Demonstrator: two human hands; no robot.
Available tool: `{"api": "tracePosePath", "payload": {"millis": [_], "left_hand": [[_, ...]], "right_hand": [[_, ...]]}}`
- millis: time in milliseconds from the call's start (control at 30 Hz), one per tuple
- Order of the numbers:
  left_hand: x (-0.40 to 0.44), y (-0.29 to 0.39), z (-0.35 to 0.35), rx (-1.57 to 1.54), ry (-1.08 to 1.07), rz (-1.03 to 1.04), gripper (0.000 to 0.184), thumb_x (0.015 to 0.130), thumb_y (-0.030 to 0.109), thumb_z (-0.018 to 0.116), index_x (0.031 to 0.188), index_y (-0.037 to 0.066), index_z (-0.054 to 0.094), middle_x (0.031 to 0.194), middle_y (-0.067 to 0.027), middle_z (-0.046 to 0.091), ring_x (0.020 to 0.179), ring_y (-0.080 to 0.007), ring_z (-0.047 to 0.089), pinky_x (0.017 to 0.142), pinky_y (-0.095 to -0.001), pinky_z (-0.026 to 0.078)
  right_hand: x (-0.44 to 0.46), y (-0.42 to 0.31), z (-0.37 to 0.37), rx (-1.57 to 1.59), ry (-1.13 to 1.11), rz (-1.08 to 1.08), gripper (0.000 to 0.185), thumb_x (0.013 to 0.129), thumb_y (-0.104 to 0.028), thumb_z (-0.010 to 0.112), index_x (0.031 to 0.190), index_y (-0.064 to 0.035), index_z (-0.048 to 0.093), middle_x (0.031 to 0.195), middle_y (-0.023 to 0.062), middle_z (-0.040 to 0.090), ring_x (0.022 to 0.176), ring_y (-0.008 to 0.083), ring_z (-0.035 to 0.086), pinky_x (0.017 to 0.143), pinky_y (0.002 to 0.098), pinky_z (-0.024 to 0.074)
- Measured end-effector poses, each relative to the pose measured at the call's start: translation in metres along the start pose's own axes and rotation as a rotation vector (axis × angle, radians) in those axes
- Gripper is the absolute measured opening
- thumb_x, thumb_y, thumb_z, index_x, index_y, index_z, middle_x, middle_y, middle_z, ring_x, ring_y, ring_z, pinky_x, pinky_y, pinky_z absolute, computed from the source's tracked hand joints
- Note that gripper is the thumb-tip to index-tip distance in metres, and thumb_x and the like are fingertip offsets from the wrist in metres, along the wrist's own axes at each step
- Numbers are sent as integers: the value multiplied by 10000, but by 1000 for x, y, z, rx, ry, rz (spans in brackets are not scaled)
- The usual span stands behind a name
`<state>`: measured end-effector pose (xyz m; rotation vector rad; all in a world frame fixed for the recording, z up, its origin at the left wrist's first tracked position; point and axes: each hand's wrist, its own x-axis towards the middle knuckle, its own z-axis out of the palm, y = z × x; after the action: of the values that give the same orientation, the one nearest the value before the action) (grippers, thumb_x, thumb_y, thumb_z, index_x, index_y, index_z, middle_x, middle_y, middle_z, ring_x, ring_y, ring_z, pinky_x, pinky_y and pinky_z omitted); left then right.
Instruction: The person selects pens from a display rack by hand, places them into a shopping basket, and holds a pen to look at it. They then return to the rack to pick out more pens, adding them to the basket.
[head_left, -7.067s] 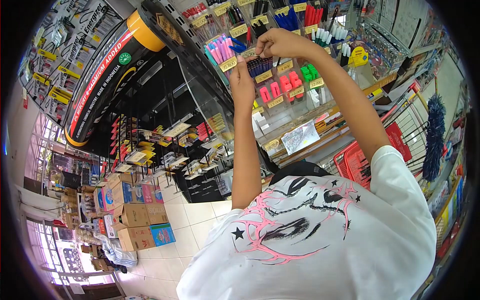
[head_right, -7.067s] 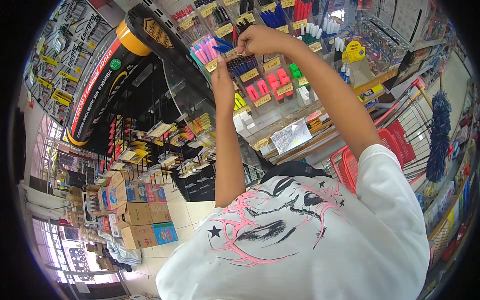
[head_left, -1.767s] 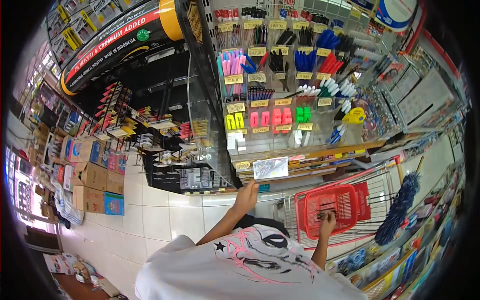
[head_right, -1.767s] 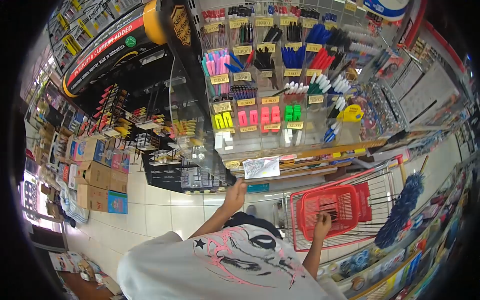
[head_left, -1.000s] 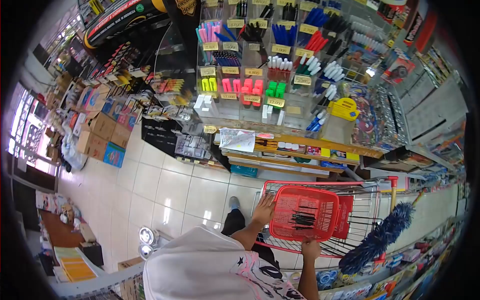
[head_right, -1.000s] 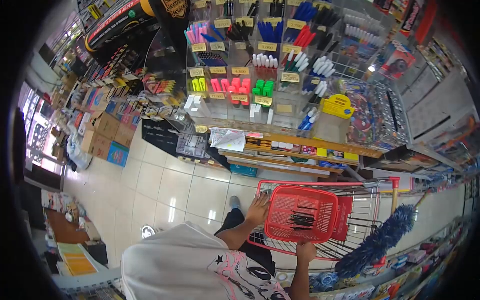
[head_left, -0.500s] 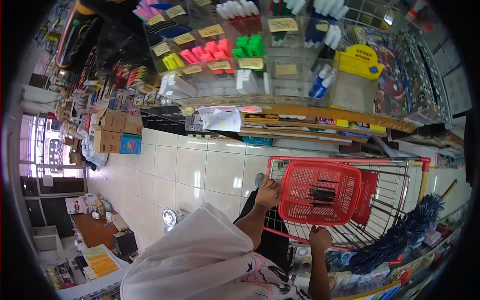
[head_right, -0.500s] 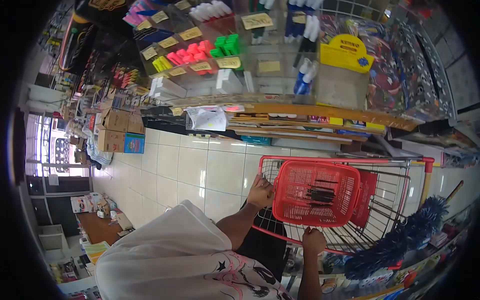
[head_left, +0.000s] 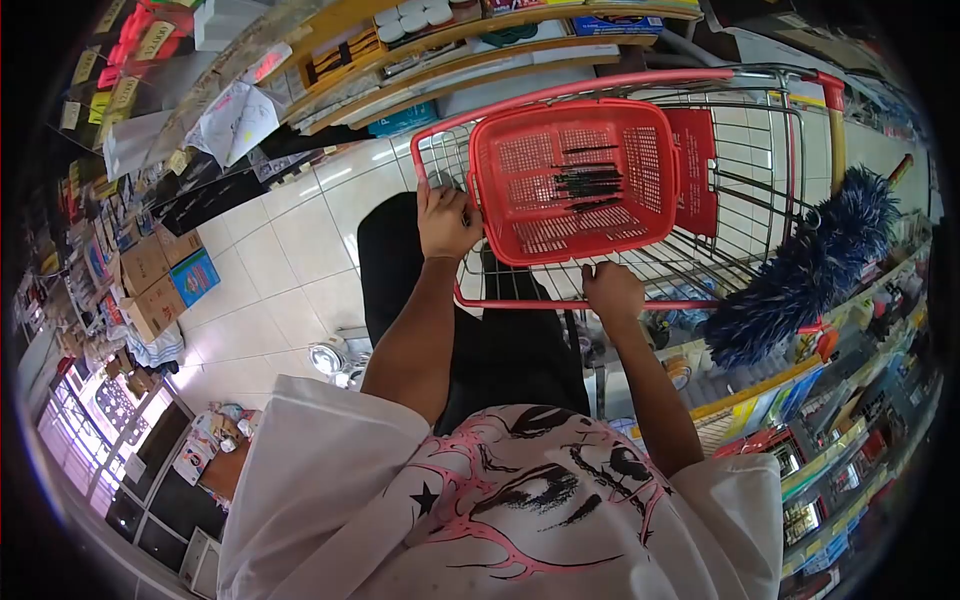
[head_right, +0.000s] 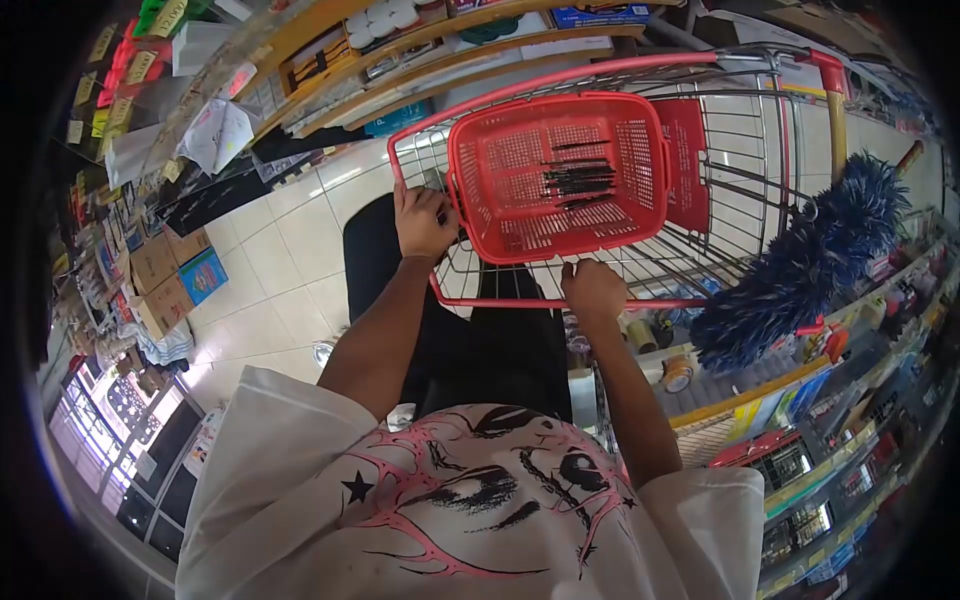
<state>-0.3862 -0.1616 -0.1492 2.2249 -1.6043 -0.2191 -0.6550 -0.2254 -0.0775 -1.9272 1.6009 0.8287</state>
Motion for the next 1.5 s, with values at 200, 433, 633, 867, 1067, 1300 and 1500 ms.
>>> {"api": "tracePosePath", "payload": {"millis": [200, 433, 633, 867, 1067, 1300, 1500], "left_hand": [[-3, 8, -5, -30, -2, -18, 75, 675, 148, 611, 662, 75, 599, 720, -60, 609, 868, -239, 563, 1107, -483, 285], [-2, 5, -2, -20, 6, -13, 61, 686, 154, 623, 712, 99, 629, 744, -23, 628, 869, -222, 575, 1099, -502, 287], [0, 3, 0, -48, -12, -53, 37, 675, 118, 618, 702, 94, 622, 746, -15, 630, 854, -218, 573, 1098, -503, 291], [0, -2, 5, -77, -64, -82, 44, 678, 110, 622, 721, 99, 623, 758, -1, 625, 872, -210, 569, 1078, -511, 297], [0, -2, 5, -66, -44, -81, 56, 686, 113, 623, 740, 102, 635, 773, -4, 629, 881, -203, 571, 1081, -508, 288], [-1, 2, 6, -27, -85, -72, 50, 698, 136, 629, 745, 117, 630, 778, 12, 626, 904, -197, 561, 1084, -509, 267], [-2, 8, 4, 2, -147, -45, 56, 700, 145, 633, 753, 134, 620, 786, 27, 623, 909, -194, 551, 1106, -523, 216]], "right_hand": [[1, 2, 2, 8, -55, 36, 400, 855, -425, 562, 849, -53, 711, 831, 180, 691, 810, 337, 683, 752, 440, 536], [90, 17, 51, 478, -116, -325, 290, 829, -356, 625, 907, -84, 692, 839, 170, 678, 821, 347, 660, 705, 425, 519], [203, -36, 69, 373, 53, -286, 215, 795, -185, 629, 999, -118, 639, 969, 179, 662, 887, 355, 653, 761, 470, 525], [275, -34, 159, -24, 109, -416, 405, 796, -107, 584, 1191, -134, 499, 1176, 163, 582, 911, 398, 641, 762, 498, 539], [273, -29, 150, -13, 144, -364, 442, 825, -71, 498, 1259, -139, 455, 1245, 168, 538, 865, 392, 653, 710, 480, 553], [277, -30, 156, 29, 80, -341, 433, 838, -46, 483, 1257, -151, 470, 1185, 179, 553, 881, 382, 652, 714, 465, 558], [279, -34, 164, -14, 120, -338, 321, 834, -55, 481, 1134, -139, 557, 1155, 181, 560, 888, 349, 663, 761, 471, 533]]}}
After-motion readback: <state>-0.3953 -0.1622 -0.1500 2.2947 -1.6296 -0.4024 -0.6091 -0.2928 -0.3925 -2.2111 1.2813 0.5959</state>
